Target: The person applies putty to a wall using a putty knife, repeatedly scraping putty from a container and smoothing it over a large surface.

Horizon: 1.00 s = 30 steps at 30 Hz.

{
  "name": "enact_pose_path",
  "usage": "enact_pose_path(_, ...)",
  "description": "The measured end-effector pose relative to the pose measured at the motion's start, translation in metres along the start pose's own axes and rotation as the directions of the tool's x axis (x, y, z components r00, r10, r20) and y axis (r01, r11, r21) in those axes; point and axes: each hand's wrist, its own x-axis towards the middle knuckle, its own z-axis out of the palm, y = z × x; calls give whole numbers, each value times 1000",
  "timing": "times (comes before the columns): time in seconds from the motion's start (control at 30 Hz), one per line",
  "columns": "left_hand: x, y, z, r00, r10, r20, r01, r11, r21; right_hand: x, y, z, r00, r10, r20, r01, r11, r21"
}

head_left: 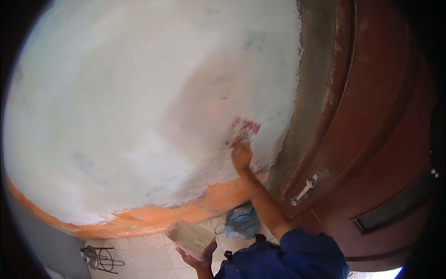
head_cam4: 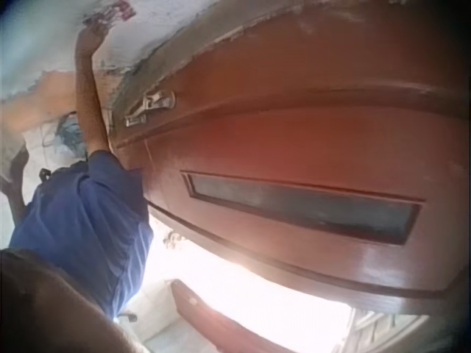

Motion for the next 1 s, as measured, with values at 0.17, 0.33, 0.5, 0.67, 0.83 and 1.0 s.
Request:
enact_pose_path(0.17, -5, 11, -27, 993, -63, 99, 74, 991, -111, -103, -33, 7, 957, -29, 289, 40, 999, -34)
enact_pose_path(0.33, -14, 21, -23, 1000, -28, -6, 28, 1000, 7, -159, -33, -51, 815, -26, 579, -40, 994, 100)
enact_pose_path(0.5, -21, 32, -26, 999, 34, -5, -34, 999, 31, -165, -58, -116, 745, 369, 556, -501, 859, 101)
enact_pose_path(0.67, -30, 41, -32, 1000, -27, -9, 27, 999, -44, -48, -85, -130, 927, 284, 245, -324, 936, 140)
enact_pose_path(0.83, -38, 53, -27, 998, -66, -13, 65, 995, -77, 53, -119, -73, 955, -247, -165, 290, 898, 331)
enact_pose_path(1.0, -46, 68, -36, 1000, -9, 25, 10, 1000, -20, 49, -163, 3, 886, -443, -139, 456, 886, 81)
